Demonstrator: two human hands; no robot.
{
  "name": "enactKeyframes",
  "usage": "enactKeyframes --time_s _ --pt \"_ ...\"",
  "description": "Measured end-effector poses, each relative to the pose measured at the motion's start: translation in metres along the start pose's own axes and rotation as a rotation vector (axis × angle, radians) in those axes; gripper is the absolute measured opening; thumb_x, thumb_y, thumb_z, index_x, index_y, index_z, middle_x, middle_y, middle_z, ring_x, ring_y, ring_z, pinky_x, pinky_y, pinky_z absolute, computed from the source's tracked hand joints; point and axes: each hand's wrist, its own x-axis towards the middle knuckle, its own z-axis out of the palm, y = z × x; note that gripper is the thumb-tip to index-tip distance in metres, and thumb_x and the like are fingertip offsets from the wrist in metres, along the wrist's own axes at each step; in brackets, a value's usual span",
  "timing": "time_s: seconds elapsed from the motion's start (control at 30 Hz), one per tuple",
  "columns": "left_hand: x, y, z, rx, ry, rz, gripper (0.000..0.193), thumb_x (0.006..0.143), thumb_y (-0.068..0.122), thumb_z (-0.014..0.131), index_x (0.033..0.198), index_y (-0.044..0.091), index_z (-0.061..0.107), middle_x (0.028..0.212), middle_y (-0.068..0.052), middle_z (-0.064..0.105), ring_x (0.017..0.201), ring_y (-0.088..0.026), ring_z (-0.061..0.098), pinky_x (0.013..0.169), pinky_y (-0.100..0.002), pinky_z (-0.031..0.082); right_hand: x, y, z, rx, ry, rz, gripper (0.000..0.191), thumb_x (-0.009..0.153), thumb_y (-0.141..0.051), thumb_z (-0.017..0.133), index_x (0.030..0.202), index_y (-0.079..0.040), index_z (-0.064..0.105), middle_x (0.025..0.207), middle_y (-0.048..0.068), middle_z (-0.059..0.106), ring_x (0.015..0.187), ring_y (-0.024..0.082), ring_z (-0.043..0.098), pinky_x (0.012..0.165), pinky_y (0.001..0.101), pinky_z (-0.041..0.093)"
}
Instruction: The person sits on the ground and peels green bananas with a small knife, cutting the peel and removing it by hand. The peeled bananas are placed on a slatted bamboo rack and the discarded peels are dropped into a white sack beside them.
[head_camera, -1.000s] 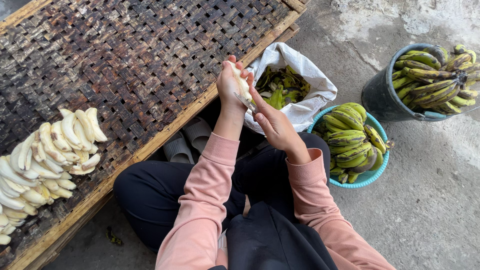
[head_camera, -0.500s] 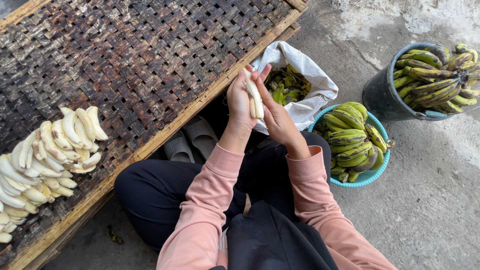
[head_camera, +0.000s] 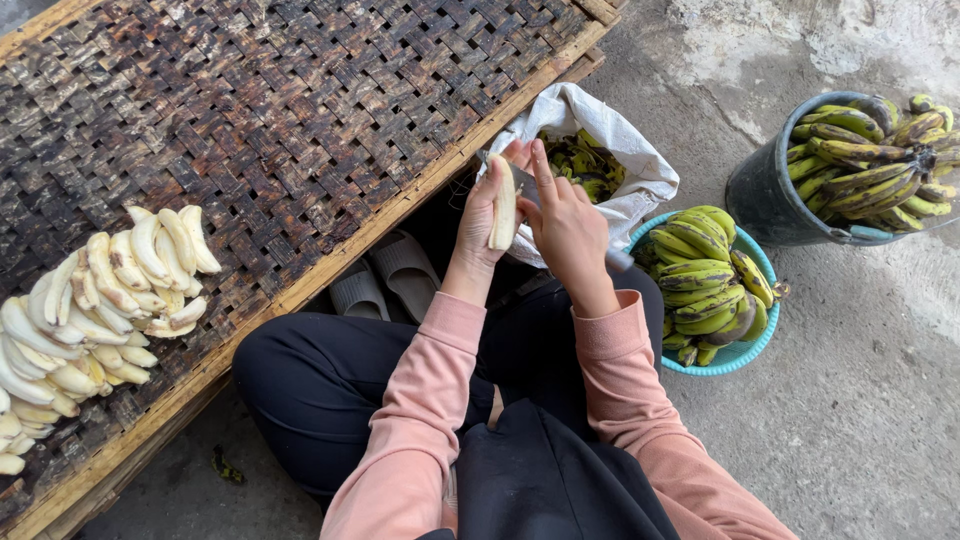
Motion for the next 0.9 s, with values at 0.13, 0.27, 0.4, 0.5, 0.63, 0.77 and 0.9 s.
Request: enactKeyframes --time_s 0.13,0.27,0.4,0.5,0.63,0.77,0.9 --pt "-0.002 -0.007 -0.029 -0.410 -0.117 -0.149 0.035 0.112 0.033 0.049 0.139 0.013 0.058 0.150 -0.004 0.057 0.148 -0.029 0.033 0.111 -0.062 0.042 -0.004 0.000 -0.004 0.104 0.241 0.032 0.070 0.103 -0.028 0.073 0.158 -0.007 0.035 0.110 0.014 0.065 0.097 0.032 0.066 0.076 0.0422 0.054" --pt "0.005 -0.010 -0.037 -0.705 -0.336 -0.020 0.031 0.113 0.032 0.050 0.131 0.011 0.062 0.152 0.001 0.059 0.158 -0.027 0.024 0.112 -0.063 0.040 -0.001 0.006 -0.003 0.557 0.266 -0.226 0.049 0.096 -0.016 0.080 0.135 -0.001 0.055 0.118 0.016 0.062 0.104 0.030 0.063 0.087 0.0403 0.052" --pt "0.012 -0.009 -0.034 -0.767 -0.183 0.068 0.030 0.113 0.029 0.048 0.127 0.005 0.061 0.152 -0.007 0.061 0.161 -0.034 0.019 0.118 -0.060 0.035 -0.004 -0.001 0.007 0.659 0.005 -0.091 0.028 0.088 -0.012 0.083 0.112 -0.004 0.075 0.096 0.015 0.061 0.086 0.027 0.061 0.078 0.0380 0.050" --pt "0.014 -0.006 -0.033 -0.653 -0.020 0.121 0.030 0.112 0.029 0.050 0.125 0.006 0.063 0.141 -0.008 0.064 0.156 -0.035 0.031 0.123 -0.059 0.037 -0.001 0.004 0.019 0.663 0.012 -0.107 0.015 0.090 -0.010 0.079 0.098 -0.003 0.068 0.097 0.012 0.064 0.085 0.023 0.064 0.076 0.0353 0.051" --pt "0.013 0.048 -0.043 -0.423 0.099 0.005 0.018 0.101 0.033 0.058 0.107 0.016 0.065 0.107 -0.003 0.069 0.115 -0.025 0.067 0.095 -0.065 0.056 0.015 0.030 0.049 0.618 0.254 -0.032 0.015 0.093 -0.008 0.079 0.097 -0.002 0.066 0.088 0.011 0.064 0.076 0.025 0.062 0.069 0.0360 0.049" --pt "-0.012 0.177 -0.060 0.319 0.474 0.199 0.015 0.103 0.020 0.066 0.113 0.016 0.057 0.094 -0.006 0.063 0.074 -0.019 0.061 0.064 -0.040 0.059 0.032 0.081 0.058 0.296 0.351 0.039 0.013 0.095 -0.012 0.072 0.107 -0.007 0.072 0.093 0.019 0.071 0.085 0.040 0.069 0.074 0.0483 0.053" --pt "-0.083 0.321 -0.067 1.662 0.848 0.501 0.037 0.092 0.012 0.073 0.124 0.014 0.054 0.102 -0.011 0.065 0.085 -0.025 0.066 0.067 -0.040 0.058 0.040 0.099 0.057 0.749 0.161 0.405 0.066 0.091 -0.009 0.075 0.148 -0.006 0.042 0.095 0.008 0.069 0.073 0.017 0.064 0.055 0.0351 0.051"
